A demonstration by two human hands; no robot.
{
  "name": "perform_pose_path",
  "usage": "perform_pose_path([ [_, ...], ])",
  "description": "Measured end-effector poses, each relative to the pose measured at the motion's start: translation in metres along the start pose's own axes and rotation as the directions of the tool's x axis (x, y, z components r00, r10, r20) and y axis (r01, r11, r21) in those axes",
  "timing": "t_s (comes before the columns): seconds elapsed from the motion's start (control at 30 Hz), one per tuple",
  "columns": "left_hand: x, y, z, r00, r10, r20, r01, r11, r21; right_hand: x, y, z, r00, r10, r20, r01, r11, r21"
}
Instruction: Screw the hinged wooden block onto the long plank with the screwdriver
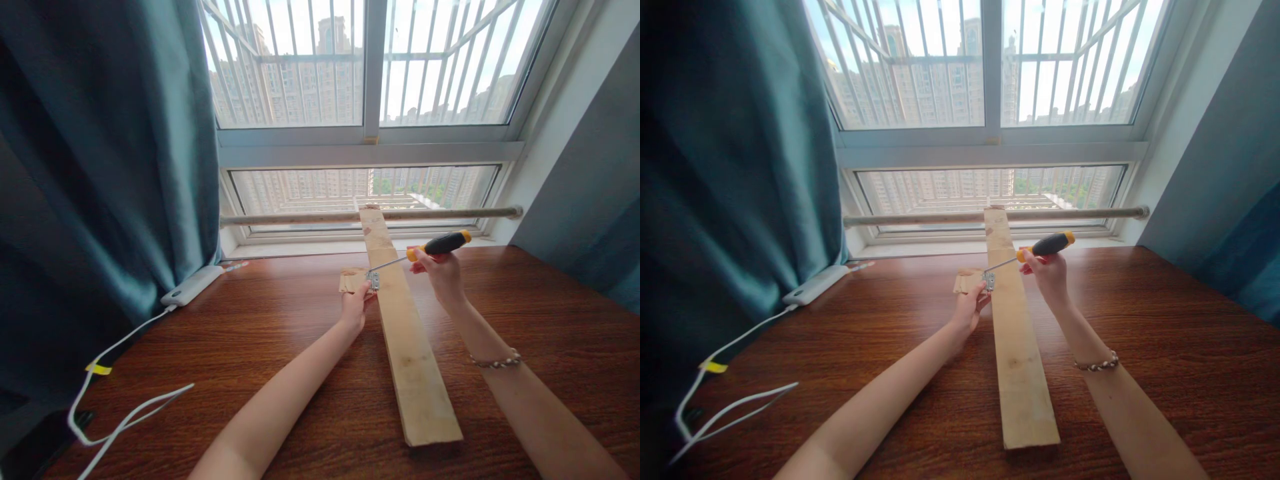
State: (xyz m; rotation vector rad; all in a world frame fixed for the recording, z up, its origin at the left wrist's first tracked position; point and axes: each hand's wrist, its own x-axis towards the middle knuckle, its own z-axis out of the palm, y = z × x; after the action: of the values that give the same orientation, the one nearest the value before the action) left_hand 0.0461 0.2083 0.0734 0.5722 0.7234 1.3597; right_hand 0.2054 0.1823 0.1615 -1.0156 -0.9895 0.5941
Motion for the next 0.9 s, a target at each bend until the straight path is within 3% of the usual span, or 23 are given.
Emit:
perform_pose_path([
  [0.17, -0.001, 0.0, 0.001, 1.0, 0.006, 0.007, -0.006, 1.0, -0.008, -0.005, -0.007, 0.003, 0.998, -0.02, 0.059, 0.011, 0.987, 0.16],
  [0.47, 0.0, 0.0, 0.0, 1.0, 0.003, 0.022, -0.003, 1.0, 0.001, 0.0, -0.014, -0.003, 0.972, 0.131, 0.196, -0.172, 0.962, 0.211],
  [0.73, -0.003, 0.001, 0.001, 0.999, 0.013, 0.041, -0.013, 1.0, 0.001, -0.004, -0.011, 0.002, 0.996, 0.034, 0.085, -0.04, 0.996, 0.073],
  [0.9, -0.006, 0.002, 0.003, 1.0, 0.014, 0.015, -0.014, 1.0, 0.012, -0.009, -0.01, 0.003, 0.997, -0.08, 0.012, 0.081, 0.986, -0.145],
])
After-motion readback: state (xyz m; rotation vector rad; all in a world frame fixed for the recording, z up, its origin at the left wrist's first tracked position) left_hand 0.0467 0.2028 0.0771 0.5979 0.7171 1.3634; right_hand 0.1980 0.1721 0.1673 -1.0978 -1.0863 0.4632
